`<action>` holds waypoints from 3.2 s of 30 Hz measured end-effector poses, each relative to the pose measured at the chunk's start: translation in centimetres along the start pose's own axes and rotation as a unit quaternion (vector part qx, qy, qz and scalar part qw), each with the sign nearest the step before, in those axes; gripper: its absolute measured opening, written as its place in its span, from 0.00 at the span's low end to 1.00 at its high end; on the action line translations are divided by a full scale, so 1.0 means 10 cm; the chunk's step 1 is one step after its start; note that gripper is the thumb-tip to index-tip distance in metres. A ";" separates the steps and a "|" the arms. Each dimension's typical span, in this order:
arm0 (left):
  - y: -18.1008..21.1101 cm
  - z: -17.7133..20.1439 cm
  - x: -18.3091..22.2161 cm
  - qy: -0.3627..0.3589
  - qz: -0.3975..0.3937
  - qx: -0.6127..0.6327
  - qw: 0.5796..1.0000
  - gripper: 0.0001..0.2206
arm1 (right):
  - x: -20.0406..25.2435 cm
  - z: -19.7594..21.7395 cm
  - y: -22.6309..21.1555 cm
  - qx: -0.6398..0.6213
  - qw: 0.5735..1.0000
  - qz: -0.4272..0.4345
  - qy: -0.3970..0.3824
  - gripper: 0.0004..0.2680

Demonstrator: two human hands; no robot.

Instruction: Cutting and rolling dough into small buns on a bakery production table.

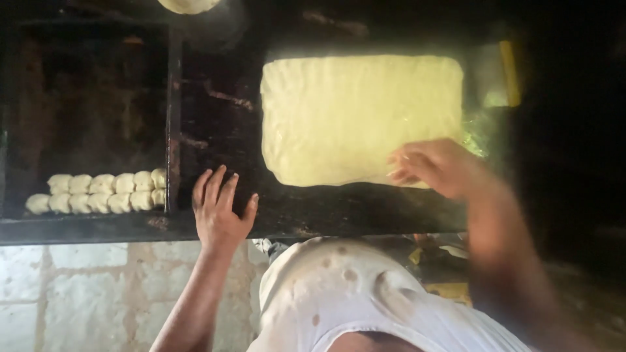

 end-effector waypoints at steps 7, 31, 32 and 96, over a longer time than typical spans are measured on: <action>0.02 0.00 -0.01 -0.001 0.017 -0.018 1.000 0.21 | -0.26 -0.38 -0.50 -0.122 0.989 0.081 0.003 0.16; -0.03 -0.06 0.04 0.004 0.029 -0.023 0.999 0.18 | -0.54 -0.03 0.52 0.129 0.973 -0.009 0.192 0.30; -0.04 -0.05 0.04 0.009 0.031 -0.016 0.999 0.18 | -0.47 -0.30 0.60 0.209 0.947 0.048 0.239 0.32; -0.12 0.02 0.00 0.041 -0.011 0.078 0.996 0.12 | -0.85 -0.45 -0.62 0.034 0.963 0.268 -0.022 0.18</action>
Point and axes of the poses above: each hand's wrist, its own x-axis away from the middle knuckle, its own z-axis out of the back of the hand, y = z × x, the point moved 1 cm from there along -x, towards the middle knuckle, and after that the axes turned 5 degrees about x, right-handed, at the moved point
